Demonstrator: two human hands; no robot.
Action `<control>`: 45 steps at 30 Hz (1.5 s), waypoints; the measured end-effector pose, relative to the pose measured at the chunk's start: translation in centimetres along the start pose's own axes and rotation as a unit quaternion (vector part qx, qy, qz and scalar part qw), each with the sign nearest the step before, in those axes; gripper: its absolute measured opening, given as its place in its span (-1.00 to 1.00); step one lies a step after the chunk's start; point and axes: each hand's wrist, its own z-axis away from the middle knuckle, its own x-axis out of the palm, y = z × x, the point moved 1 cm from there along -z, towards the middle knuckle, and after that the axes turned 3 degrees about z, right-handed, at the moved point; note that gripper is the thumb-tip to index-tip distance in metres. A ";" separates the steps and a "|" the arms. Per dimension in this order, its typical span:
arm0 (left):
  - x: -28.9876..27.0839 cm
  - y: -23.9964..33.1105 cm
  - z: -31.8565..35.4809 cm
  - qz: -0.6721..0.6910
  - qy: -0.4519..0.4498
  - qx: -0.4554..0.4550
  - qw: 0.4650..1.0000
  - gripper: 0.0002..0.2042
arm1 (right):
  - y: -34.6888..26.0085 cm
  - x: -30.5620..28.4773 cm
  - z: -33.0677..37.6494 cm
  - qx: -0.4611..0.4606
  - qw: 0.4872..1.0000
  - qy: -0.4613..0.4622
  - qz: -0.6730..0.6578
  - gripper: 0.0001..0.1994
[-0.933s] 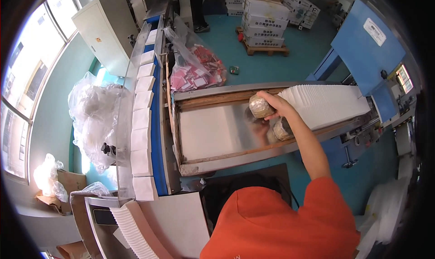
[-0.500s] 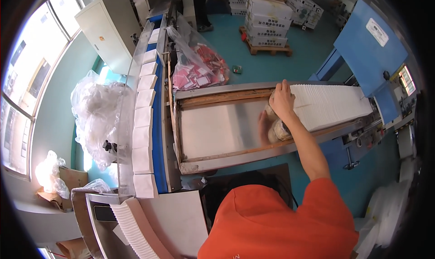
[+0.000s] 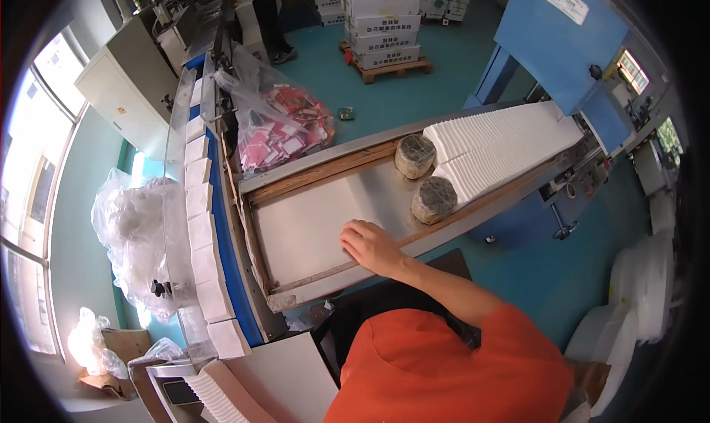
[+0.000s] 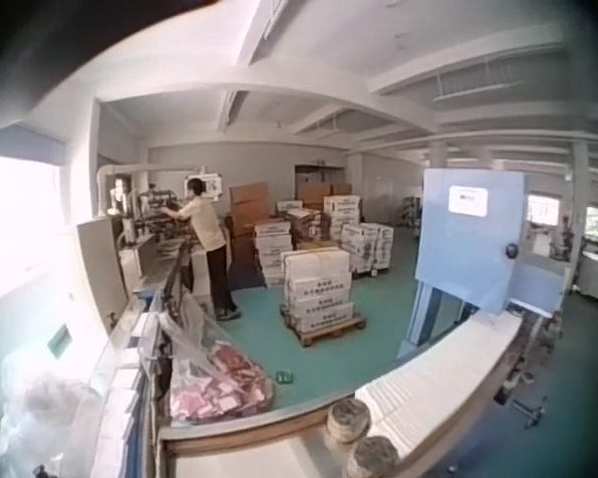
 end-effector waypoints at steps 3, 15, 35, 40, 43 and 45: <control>0.7 -0.1 -3.4 0.030 0.002 -0.026 0.999 -0.80 | -3.0 1.3 -0.9 0.012 0.992 -0.088 -0.084 -0.92; 0.0 1.5 -14.9 0.103 0.003 -0.168 0.980 -0.76 | -6.6 7.9 -3.0 0.010 0.964 -0.181 -0.195 -0.75; -8.4 8.4 -20.9 0.076 0.072 -0.572 0.813 -0.70 | -6.3 8.4 -2.9 -0.002 0.963 -0.183 -0.196 -0.81; -10.5 11.8 -20.2 0.071 0.097 -0.678 0.725 -0.69 | -6.5 9.3 -3.7 -0.022 0.967 -0.184 -0.173 -0.83; -9.3 11.3 -15.8 0.034 0.062 -0.676 0.733 -0.44 | -6.9 8.4 -3.9 -0.013 0.966 -0.191 -0.173 -0.83; -8.9 11.3 -15.1 -0.014 0.061 -0.663 0.746 -0.43 | -7.2 8.2 -4.0 -0.021 0.965 -0.196 -0.175 -0.82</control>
